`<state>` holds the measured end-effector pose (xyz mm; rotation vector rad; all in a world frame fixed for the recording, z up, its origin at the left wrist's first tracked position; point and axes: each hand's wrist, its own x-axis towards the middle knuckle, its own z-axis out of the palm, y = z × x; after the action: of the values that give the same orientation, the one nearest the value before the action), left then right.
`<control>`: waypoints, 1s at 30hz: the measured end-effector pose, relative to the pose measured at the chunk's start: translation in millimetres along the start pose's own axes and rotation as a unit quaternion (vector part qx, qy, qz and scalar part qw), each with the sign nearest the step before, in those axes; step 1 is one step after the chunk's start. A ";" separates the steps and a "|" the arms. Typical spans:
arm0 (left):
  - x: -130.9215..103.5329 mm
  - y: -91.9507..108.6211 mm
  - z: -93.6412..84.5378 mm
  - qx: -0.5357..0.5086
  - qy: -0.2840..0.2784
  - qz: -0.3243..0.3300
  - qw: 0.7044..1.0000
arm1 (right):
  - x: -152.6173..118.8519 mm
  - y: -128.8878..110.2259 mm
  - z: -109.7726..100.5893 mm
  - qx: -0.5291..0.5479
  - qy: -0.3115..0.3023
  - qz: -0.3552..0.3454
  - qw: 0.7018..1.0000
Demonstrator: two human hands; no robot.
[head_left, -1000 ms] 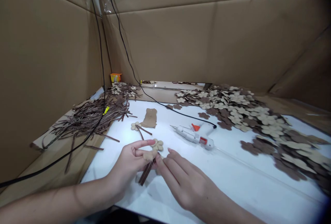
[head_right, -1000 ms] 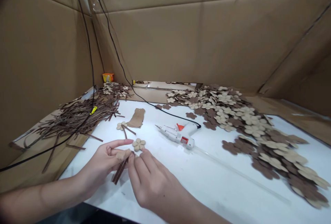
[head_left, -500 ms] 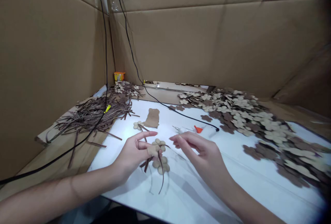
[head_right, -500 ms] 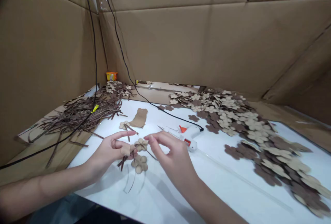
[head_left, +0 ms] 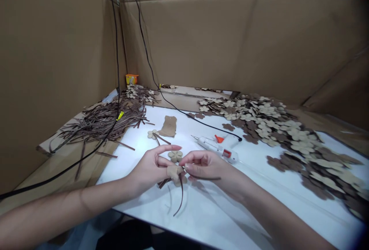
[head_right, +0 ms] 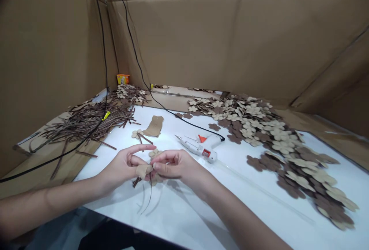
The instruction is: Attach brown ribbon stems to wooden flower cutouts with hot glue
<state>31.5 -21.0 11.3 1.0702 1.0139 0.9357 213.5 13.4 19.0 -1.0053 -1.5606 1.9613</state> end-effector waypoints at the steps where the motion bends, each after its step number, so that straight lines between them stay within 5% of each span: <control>1: -0.1 -0.2 -0.1 0.000 -0.003 0.002 1.000 | 0.5 0.0 0.8 -0.009 -0.002 -0.003 1.000; 22: -1.1 -9.1 -4.5 -0.037 -0.089 -0.085 0.992 | 1.5 6.9 -3.4 -0.115 -0.013 -0.003 0.993; 30: -1.0 -3.3 -5.4 0.019 -0.071 0.000 0.997 | -4.7 -2.7 -3.4 -0.169 0.020 -0.040 0.985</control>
<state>26.4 -21.3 7.4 1.1516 0.9166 0.8322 218.8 13.0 22.5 -1.0838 -1.9210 1.6461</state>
